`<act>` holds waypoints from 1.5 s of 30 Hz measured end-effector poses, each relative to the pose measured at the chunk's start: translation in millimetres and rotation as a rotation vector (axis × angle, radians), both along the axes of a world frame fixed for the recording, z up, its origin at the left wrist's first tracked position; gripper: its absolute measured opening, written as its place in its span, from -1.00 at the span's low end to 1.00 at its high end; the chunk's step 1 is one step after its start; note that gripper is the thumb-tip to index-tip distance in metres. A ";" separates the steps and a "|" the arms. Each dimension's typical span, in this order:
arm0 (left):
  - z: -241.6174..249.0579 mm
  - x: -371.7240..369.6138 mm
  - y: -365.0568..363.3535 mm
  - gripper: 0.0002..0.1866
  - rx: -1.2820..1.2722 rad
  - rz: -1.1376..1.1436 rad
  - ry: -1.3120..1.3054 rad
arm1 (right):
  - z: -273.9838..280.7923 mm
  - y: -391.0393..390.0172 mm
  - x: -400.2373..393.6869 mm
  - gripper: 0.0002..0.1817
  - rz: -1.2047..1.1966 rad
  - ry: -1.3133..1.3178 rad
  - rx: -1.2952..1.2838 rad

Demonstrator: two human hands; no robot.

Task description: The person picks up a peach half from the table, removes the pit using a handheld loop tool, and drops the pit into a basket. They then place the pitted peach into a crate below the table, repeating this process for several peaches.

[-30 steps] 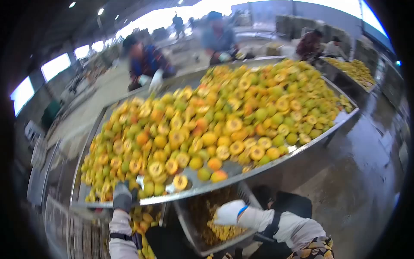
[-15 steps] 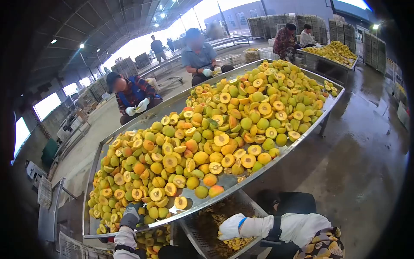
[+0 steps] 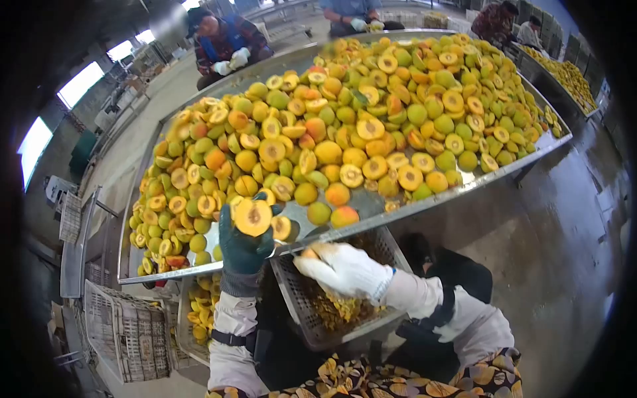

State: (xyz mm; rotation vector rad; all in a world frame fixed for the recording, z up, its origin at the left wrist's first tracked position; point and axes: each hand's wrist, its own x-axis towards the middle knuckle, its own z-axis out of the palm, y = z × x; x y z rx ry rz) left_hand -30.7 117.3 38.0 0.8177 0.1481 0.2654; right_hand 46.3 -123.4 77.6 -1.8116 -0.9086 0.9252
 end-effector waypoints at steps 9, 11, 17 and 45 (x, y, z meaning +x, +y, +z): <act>-18.0 22.4 -78.0 -0.43 0.419 0.085 -0.024 | -7.2 -1.5 14.0 -0.46 -0.145 -0.401 -0.008; -25.6 20.4 -77.0 -0.47 0.899 0.151 -0.023 | -17.4 -5.1 12.3 -0.47 -0.199 -0.567 0.019; -25.0 21.0 -82.6 -0.56 0.658 0.050 0.053 | -22.3 -13.9 11.5 -0.50 -0.210 -0.652 0.031; 4.7 42.0 -160.1 -0.64 0.586 0.562 -0.052 | -28.3 -29.6 9.8 -0.40 -0.190 -0.295 0.113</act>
